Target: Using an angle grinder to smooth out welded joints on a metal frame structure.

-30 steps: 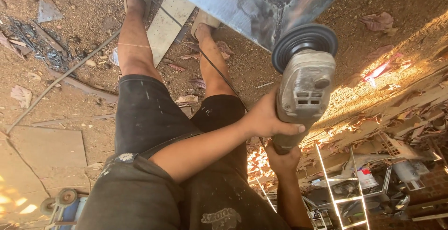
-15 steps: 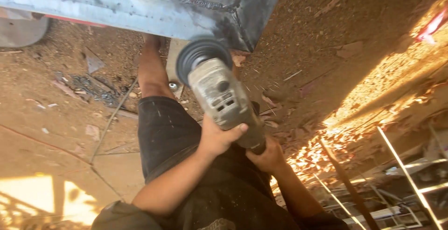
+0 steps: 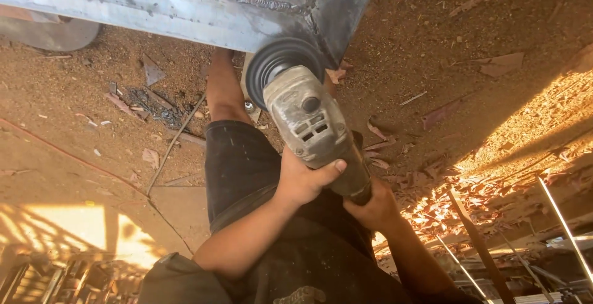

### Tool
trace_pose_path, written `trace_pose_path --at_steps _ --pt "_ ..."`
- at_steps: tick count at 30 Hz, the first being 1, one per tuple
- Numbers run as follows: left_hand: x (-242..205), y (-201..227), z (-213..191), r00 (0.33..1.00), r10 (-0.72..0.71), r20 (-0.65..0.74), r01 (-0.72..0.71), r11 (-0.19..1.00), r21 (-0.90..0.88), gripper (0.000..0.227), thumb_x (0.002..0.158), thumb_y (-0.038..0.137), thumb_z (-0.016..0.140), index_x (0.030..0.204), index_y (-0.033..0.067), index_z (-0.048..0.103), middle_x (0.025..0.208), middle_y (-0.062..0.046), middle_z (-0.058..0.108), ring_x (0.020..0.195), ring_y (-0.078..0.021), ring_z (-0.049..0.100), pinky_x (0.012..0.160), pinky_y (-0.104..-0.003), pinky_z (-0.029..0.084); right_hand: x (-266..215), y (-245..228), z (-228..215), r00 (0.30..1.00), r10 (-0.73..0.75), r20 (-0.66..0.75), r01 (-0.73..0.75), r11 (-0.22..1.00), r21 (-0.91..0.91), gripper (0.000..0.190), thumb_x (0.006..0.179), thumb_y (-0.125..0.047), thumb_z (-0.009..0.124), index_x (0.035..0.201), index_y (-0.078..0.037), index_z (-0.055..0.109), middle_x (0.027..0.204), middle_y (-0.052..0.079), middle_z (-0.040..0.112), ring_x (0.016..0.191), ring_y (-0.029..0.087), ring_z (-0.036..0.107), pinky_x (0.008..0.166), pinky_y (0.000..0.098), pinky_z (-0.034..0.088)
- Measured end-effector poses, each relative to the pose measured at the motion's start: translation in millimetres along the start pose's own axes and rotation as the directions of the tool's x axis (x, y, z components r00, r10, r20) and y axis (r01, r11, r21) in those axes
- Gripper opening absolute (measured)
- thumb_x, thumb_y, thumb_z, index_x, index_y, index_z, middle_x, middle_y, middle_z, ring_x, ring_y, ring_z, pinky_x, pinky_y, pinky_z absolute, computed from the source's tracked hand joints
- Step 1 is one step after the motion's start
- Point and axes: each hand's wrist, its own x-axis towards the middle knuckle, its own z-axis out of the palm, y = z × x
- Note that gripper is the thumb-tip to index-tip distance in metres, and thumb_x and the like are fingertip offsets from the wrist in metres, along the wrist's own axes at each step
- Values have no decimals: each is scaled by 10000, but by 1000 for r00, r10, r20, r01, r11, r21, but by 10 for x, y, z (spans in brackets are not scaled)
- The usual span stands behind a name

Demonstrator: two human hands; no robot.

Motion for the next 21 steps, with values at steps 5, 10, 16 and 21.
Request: trace_pose_path --at_steps 5,10,16,21 --pt "-37 -70 -33 1000 4 -16 -4 1000 24 715 662 58 904 1264 -64 539 1147 -204 672 1106 -234 593 961 -526 526 14 165 83 998 27 49 -30 997 66 477 555 -294 886 883 -20 674 785 208 738 780 387 754 624 493 551" --pt "43 24 21 999 45 -3 -45 999 -8 669 695 62 891 1261 -36 548 1171 -176 664 1134 -220 571 981 -518 510 66 -82 24 998 43 36 -43 999 0 525 543 -342 899 894 -38 654 785 210 731 812 408 745 667 525 558" --pt "49 -54 -109 996 87 7 -87 995 49 654 695 91 896 1238 -85 575 1159 -206 671 1112 -238 587 964 -551 512 107 29 86 992 -109 -67 102 990 -101 546 519 -331 924 886 -32 652 775 225 707 793 437 721 621 546 545" --pt "70 -127 -229 992 122 -10 -122 991 56 644 690 82 885 1227 -91 575 1145 -198 666 1092 -226 572 923 -555 527 251 -408 -124 995 -91 51 91 996 13 521 511 -291 918 915 -54 691 803 214 733 821 418 742 654 518 569"
